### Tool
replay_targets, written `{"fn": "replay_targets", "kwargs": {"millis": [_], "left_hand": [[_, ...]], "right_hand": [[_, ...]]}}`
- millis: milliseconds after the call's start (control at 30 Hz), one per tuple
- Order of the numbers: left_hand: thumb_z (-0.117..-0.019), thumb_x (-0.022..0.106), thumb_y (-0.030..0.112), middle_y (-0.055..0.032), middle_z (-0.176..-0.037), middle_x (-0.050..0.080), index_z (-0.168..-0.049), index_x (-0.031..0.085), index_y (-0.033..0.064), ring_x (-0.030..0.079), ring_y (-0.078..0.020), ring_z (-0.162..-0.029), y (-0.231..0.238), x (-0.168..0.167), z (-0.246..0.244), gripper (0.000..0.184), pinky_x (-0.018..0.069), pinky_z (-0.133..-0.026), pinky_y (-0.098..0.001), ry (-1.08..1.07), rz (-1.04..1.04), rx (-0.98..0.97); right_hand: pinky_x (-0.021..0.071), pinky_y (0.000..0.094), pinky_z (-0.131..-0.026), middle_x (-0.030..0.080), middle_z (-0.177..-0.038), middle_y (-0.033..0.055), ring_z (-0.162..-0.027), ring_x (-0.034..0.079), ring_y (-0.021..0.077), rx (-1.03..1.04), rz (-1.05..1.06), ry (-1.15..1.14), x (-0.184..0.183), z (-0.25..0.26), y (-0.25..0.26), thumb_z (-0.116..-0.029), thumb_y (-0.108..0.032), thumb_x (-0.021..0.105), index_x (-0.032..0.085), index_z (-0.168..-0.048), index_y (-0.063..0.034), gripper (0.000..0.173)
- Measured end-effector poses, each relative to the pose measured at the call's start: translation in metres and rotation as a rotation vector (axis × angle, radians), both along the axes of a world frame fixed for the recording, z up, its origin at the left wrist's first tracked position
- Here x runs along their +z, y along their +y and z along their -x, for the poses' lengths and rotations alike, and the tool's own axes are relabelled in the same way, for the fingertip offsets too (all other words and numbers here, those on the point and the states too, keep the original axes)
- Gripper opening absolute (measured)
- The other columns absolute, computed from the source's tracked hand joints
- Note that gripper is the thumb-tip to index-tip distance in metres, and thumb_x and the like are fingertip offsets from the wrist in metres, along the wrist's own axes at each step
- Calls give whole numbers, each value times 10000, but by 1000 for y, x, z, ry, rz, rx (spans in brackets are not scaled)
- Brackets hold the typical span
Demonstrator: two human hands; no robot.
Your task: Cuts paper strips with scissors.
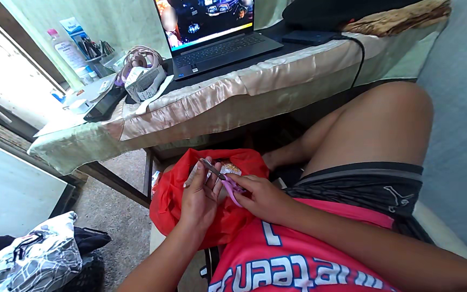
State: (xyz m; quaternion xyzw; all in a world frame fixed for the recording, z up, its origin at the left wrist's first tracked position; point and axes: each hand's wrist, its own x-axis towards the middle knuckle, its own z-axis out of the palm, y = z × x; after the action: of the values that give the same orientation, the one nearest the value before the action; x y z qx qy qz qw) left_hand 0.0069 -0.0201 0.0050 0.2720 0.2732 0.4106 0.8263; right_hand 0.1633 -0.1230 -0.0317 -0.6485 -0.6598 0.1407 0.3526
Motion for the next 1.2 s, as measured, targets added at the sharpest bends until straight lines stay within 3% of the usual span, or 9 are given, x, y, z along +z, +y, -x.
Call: {"fn": "replay_targets", "kwargs": {"millis": [100,300,433,567,733,967,1067,1200], "left_hand": [[-1082,514,259,-138,-1197,713,-1331,596,49,731,-236,-1033,-1,1,-1,336,612,-874,-359,7,2,3],[-1070,544,265,-142,-1237,698,-1359,572,52,714,-253,-1091,-1,1,-1,360,598,-926,-388,3,-14,9],[-1082,517,258,-140,-1199,710,-1329,589,57,729,-246,-1037,-1,0,-1,326,611,-877,-373,4,-49,-9],[-1084,511,255,-140,-1194,708,-1322,585,66,725,-243,-1039,0,-1,0,313,604,-897,-383,-27,-62,-28],[-1080,522,252,-131,-1201,711,-1311,593,62,719,-242,-1072,-2,1,0,307,597,-925,-387,-40,-61,-32],[-1091,493,257,-136,-1193,714,-1298,604,54,727,-231,-1033,-3,1,1,310,603,-902,-368,-30,-97,-63],[-1087,508,252,-144,-1228,699,-1317,598,54,710,-258,-1088,-2,1,0,316,590,-940,-409,-26,-113,-64],[-1090,501,267,-156,-1231,684,-1342,583,35,699,-278,-1089,5,0,-1,353,590,-925,-448,76,-114,-19]], "right_hand": [[519,360,-1002,704,-1209,54,-1116,651,156,12,10,-11,0,-1,0,-1040,-383,520,541,-1493,-183,496],[545,346,-940,724,-1119,75,-1011,680,163,6,-21,2,2,-2,0,-1045,-274,518,584,-1454,-154,432],[534,343,-974,717,-1161,64,-1064,666,146,40,-58,-9,1,-3,-1,-1027,-323,546,571,-1463,-147,471],[526,361,-988,709,-1191,68,-1104,657,175,36,-35,-34,4,-4,-2,-1039,-339,530,556,-1477,-160,473],[541,368,-964,721,-1159,84,-1063,679,192,20,-48,-46,5,-5,-2,-1051,-273,511,575,-1459,-140,435],[538,346,-962,720,-1146,67,-1063,668,164,31,-99,-36,2,-3,-3,-1027,-323,548,597,-1432,-141,447],[554,333,-922,733,-1081,58,-989,683,152,2,-112,-29,-1,-4,-2,-1035,-275,538,618,-1412,-150,406],[558,261,-789,712,-971,25,-833,652,81,-3,-77,93,1,-7,-1,-1034,-268,549,637,-1378,-148,375]]}}
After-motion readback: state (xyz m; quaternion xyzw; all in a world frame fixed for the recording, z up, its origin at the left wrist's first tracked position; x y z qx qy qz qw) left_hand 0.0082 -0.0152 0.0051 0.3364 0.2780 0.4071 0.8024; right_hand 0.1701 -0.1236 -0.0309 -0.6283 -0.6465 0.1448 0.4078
